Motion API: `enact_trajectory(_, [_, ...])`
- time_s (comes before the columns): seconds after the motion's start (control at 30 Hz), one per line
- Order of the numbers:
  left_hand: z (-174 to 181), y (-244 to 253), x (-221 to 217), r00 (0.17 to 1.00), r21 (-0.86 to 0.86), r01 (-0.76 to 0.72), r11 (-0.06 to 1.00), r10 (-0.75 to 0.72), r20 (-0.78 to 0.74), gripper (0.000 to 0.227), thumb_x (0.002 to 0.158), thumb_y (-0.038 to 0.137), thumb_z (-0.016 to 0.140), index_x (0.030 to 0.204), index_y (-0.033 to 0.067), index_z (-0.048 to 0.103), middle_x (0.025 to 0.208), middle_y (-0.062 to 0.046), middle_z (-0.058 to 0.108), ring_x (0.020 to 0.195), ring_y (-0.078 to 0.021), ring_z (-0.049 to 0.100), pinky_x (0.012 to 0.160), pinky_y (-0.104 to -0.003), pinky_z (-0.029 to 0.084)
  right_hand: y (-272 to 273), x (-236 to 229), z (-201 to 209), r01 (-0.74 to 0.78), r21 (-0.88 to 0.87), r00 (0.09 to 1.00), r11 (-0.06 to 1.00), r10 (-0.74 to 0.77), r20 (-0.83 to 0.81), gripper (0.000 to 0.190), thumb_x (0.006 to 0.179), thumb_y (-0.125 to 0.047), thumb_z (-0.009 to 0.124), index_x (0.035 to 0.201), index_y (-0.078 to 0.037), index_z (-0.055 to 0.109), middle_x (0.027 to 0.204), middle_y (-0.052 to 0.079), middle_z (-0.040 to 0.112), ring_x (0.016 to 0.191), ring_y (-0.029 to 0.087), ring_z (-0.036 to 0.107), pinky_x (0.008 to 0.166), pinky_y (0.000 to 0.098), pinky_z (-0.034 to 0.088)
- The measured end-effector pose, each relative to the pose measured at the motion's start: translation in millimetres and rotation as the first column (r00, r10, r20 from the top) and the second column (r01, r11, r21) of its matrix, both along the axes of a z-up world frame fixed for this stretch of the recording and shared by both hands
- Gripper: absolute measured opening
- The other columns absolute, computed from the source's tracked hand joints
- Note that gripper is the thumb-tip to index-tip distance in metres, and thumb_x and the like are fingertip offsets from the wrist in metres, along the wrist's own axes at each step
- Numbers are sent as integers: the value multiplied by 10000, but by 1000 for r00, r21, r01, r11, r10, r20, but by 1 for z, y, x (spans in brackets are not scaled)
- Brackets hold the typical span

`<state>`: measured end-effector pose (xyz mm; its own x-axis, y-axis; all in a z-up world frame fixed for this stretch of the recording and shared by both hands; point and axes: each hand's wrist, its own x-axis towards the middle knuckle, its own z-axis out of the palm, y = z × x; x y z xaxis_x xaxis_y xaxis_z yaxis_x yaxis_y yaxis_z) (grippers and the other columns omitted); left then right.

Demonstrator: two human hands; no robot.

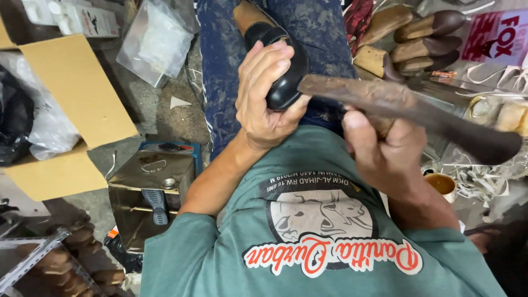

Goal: Hammering a shoe sole onto a last and manipulating the shoe during the assembly process.

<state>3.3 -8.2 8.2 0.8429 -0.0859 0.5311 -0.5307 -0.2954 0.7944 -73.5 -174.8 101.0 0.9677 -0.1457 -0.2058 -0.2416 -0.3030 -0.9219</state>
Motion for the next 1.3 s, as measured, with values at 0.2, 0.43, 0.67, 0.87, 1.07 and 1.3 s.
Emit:
enact_trajectory(0.2, [6, -4, 6, 999, 1, 32, 999, -32, -8, 507, 864, 128, 849, 1266, 23, 557, 1246, -155, 693, 1215, -341, 697, 1216, -543, 475, 5, 17, 22, -88, -60, 980, 994, 97, 171, 346, 929, 120, 480, 1228, 101, 653, 1221, 181, 696, 651, 127, 494, 604, 243, 413])
enact_trajectory(0.43, [16, -12, 14, 999, 16, 25, 1000, -25, -37, 498, 843, 82, 877, 1240, -10, 591, 1248, -162, 702, 1218, -339, 694, 1219, -542, 458, -7, -9, -3, 63, -292, 958, 954, 24, 286, 231, 984, 105, 596, 1209, 113, 544, 1128, 187, 555, 826, 220, 523, 754, 332, 471])
enact_trajectory(0.67, [19, -26, 23, 999, 34, 28, 999, -26, -42, 536, 809, 26, 868, 1273, -4, 601, 1279, -115, 700, 1233, -309, 699, 1206, -514, 486, -5, 14, 18, -54, -298, 975, 953, 115, 190, 178, 945, 64, 566, 1073, 129, 673, 859, 131, 647, 598, 169, 479, 551, 295, 394])
enact_trajectory(0.87, [13, -33, 29, 999, 72, 29, 997, -27, -42, 571, 843, 106, 917, 1314, 27, 604, 1316, -99, 702, 1261, -281, 697, 1228, -509, 488, -18, 1, -2, -14, -426, 938, 905, 159, 308, 179, 960, 87, 610, 1128, 138, 645, 977, 206, 660, 676, 230, 545, 618, 350, 454])
enact_trajectory(1.07, [21, -40, 35, 997, 102, 32, 994, -25, -68, 564, 861, 164, 972, 1290, 12, 638, 1302, -91, 707, 1241, -273, 704, 1203, -478, 482, -13, 23, 12, -54, -481, 926, 875, 224, 303, 236, 925, 104, 633, 1153, 156, 660, 938, 192, 653, 649, 230, 499, 599, 346, 414])
enact_trajectory(1.3, [29, -45, 42, 997, 126, 38, 991, -30, -69, 527, 891, 169, 959, 1278, 11, 639, 1286, -86, 719, 1226, -252, 717, 1184, -459, 469, -8, 32, 20, -92, -628, 937, 773, 281, 207, 113, 998, -5, 634, 926, 80, 654, 805, 171, 584, 592, 292, 460, 589, 393, 399])
